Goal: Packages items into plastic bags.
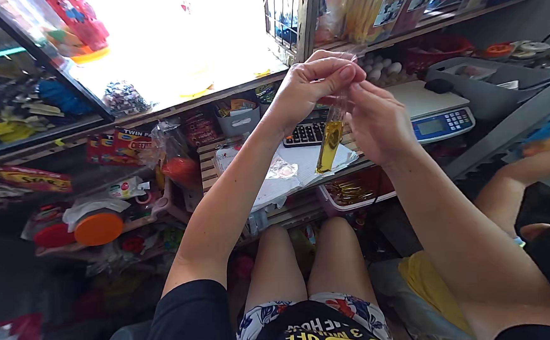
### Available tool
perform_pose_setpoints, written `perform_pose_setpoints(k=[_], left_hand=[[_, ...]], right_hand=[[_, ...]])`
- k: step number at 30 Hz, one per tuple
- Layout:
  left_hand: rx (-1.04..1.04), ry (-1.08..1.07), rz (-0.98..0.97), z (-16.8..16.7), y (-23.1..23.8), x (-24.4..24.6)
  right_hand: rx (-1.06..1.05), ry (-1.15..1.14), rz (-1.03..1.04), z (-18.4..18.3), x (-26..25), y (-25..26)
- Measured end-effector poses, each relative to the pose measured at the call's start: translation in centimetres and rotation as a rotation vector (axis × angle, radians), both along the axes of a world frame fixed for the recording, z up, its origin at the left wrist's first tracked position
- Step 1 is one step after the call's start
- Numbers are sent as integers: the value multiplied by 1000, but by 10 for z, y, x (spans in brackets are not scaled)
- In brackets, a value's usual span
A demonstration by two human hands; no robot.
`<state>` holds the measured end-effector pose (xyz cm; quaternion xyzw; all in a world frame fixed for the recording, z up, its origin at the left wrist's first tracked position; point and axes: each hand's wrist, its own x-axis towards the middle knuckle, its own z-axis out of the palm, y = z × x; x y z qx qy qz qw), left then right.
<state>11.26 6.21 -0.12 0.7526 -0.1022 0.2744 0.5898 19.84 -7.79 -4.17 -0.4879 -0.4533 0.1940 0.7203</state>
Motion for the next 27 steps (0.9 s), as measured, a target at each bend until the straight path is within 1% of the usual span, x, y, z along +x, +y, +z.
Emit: perform_pose_setpoints(k=[3,8,14,22,24,27], left_hand=[[-65,-20,20,-1,-2,-1],[-149,-4,28,1,-6,-5],[-137,-75,236,2,-14,-3],[-131,-67,330,4,-7,-2],[-139,-58,329,0,-8,-4],[-166,-64,178,-17,-5,-13]], right_hand=[[5,84,-29,10,2,-1],[-3,41,-74,15,6,0],[-52,-15,-172,11,-8,4],[-75,-36,-149,3,-24,1],[-101,-54,-125,2,-23,1],[-74,-73,-60,-2,-19,-1]])
